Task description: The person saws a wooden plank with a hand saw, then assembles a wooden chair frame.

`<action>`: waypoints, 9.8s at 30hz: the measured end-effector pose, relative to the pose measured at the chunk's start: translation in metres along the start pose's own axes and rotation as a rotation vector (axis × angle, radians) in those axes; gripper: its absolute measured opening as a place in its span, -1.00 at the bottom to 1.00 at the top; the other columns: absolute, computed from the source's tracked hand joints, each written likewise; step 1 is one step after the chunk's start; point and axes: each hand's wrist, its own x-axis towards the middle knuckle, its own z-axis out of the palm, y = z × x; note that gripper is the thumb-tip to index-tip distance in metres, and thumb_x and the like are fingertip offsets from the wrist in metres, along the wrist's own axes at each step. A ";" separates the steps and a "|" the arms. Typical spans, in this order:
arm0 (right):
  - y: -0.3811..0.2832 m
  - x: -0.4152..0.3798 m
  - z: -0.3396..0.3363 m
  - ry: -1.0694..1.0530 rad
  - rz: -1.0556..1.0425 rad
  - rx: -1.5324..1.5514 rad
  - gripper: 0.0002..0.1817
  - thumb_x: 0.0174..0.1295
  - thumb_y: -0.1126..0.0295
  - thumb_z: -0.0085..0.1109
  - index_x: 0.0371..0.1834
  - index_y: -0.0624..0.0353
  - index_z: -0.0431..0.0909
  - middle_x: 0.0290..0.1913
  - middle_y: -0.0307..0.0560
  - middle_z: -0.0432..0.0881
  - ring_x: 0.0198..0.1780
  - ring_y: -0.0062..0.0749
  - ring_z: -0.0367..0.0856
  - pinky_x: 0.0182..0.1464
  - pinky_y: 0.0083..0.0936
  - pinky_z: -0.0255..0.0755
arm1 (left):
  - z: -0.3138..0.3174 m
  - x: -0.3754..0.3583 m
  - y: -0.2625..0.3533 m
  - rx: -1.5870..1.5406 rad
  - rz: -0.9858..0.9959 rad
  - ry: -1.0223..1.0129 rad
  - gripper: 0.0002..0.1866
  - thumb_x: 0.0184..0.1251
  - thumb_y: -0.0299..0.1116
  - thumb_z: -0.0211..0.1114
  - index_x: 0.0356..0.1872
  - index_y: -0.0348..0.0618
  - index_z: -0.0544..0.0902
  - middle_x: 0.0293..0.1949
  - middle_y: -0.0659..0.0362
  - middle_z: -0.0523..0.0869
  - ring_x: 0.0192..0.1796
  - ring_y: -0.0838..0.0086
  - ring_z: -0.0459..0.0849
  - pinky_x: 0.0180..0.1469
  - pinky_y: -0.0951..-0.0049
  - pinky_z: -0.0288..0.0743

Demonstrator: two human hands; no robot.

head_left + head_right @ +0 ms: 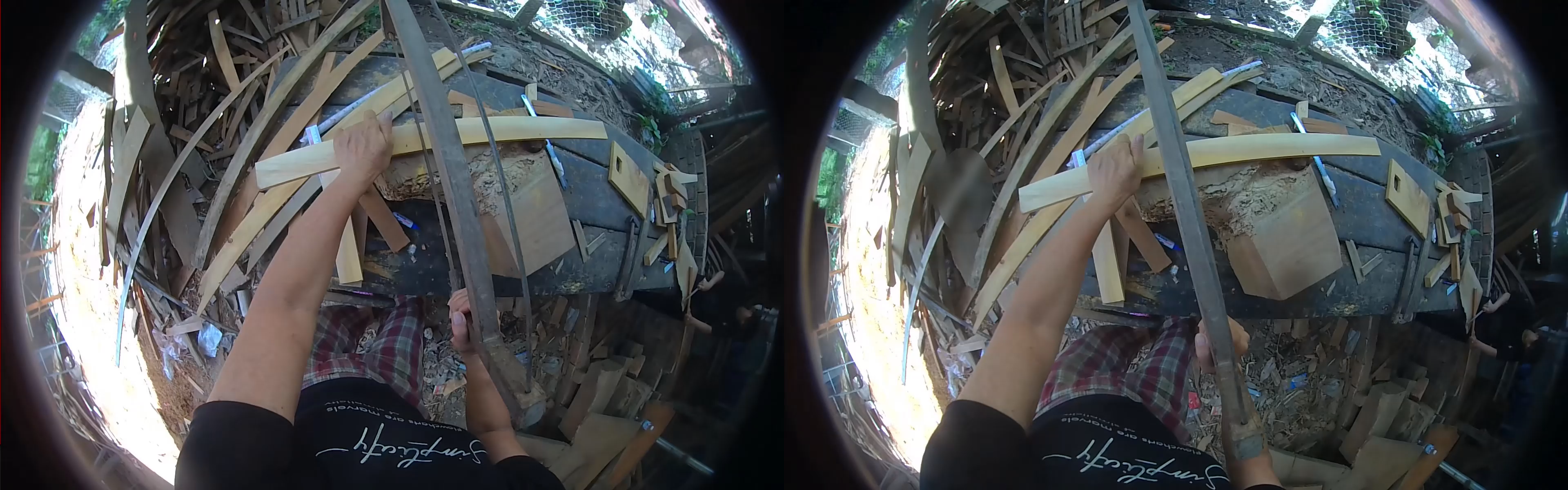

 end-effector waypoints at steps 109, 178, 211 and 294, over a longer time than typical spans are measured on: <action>0.007 0.078 0.074 0.112 0.128 0.004 -0.90 0.32 0.51 -0.03 -0.37 0.17 0.32 -0.53 -0.16 0.43 -0.48 -0.44 0.41 -0.33 -0.47 0.37 | 0.018 0.007 0.027 0.046 -0.030 -0.014 -0.51 0.49 -0.07 -0.10 -0.29 -0.19 0.74 -0.19 0.03 0.71 -0.03 0.13 0.62 0.13 0.02 0.25; -0.032 0.003 0.081 0.089 0.035 0.026 -0.84 0.27 0.37 0.06 -0.41 0.16 0.35 -0.53 -0.18 0.42 -0.49 -0.46 0.39 -0.32 -0.52 0.37 | 0.011 0.027 0.031 -0.025 -0.146 -0.192 -0.68 0.27 -0.29 0.01 -0.29 -0.04 0.78 -0.22 0.06 0.79 -0.09 0.22 0.74 0.06 0.11 0.30; -0.014 0.082 0.101 0.165 0.133 0.080 -0.92 0.29 0.53 0.00 -0.32 0.17 0.30 -0.54 -0.15 0.41 -0.48 -0.48 0.43 -0.35 -0.49 0.39 | 0.013 0.027 0.030 0.025 -0.089 -0.175 -0.62 0.35 -0.26 -0.06 -0.29 -0.11 0.77 -0.24 0.03 0.78 -0.09 0.17 0.73 0.11 0.08 0.29; -0.066 -0.010 0.048 0.038 0.154 0.185 -0.87 0.16 0.52 0.09 -0.36 0.16 0.30 -0.47 -0.11 0.46 -0.42 -0.37 0.44 -0.24 -0.30 0.43 | 0.009 0.041 0.037 0.026 -0.156 -0.234 -0.54 0.32 -0.19 -0.11 -0.16 -0.19 0.76 -0.10 -0.09 0.75 0.03 0.08 0.70 0.12 0.08 0.34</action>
